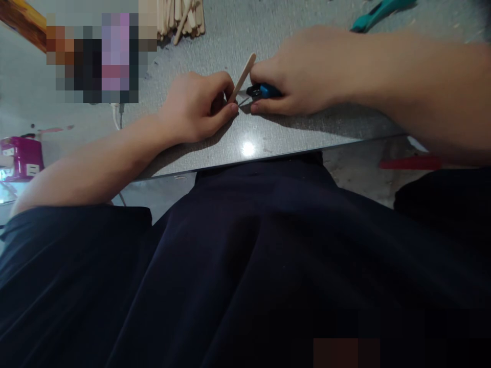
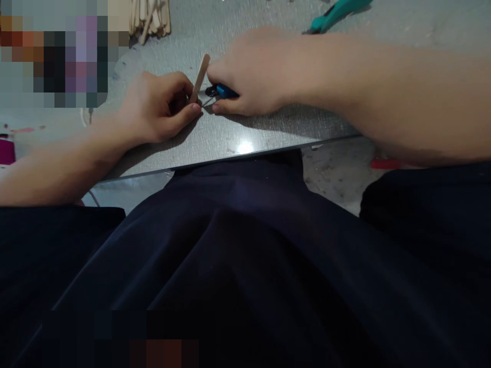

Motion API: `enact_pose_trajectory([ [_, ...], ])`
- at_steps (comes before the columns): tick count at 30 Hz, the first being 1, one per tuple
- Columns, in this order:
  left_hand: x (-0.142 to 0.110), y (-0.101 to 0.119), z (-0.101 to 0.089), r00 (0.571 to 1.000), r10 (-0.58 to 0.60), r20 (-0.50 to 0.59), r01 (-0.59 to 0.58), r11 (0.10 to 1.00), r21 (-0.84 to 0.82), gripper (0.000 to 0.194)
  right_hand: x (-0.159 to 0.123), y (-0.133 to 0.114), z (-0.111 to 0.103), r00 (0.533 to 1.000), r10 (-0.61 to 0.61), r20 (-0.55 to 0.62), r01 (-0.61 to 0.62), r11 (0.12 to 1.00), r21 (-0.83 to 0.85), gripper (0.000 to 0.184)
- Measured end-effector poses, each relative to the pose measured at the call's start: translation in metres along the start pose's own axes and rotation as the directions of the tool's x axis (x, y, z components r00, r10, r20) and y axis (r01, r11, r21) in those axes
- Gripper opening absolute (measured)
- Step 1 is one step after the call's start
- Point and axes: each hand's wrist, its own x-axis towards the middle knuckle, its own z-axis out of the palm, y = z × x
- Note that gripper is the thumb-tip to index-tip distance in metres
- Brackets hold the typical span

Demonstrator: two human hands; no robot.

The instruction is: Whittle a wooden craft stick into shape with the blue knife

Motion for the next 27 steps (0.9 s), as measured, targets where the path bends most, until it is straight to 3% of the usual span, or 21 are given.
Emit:
enact_pose_trajectory([
  [4,0.0,-0.002,0.0,1.0,0.027,-0.005,-0.027,1.0,-0.008,0.034,0.002,0.004,0.005,1.0,-0.013,-0.021,0.013,1.0,-0.012,0.122],
  [8,0.0,-0.002,0.0,0.999,0.032,-0.009,-0.031,0.999,0.004,0.032,0.007,0.011,0.014,0.992,-0.069,-0.102,0.078,0.993,0.087,0.102],
  [12,0.0,-0.001,0.001,1.0,0.019,0.0,-0.019,1.0,0.001,0.031,0.01,0.016,0.02,0.991,-0.072,-0.117,0.082,0.993,0.085,0.088],
  [16,0.001,-0.002,0.002,1.0,0.013,-0.007,-0.013,1.0,-0.005,0.03,0.009,0.017,0.02,0.987,-0.086,-0.135,0.102,0.988,0.116,0.088],
  [21,0.0,-0.005,0.003,0.998,0.056,-0.038,-0.057,0.998,-0.007,0.032,0.009,0.017,0.021,0.99,-0.011,-0.141,0.048,0.963,0.264,0.073],
  [27,-0.002,-0.005,0.0,0.998,0.059,-0.029,-0.06,0.998,-0.034,0.04,0.008,0.015,0.018,0.991,-0.058,-0.119,0.075,0.987,0.144,0.076],
])
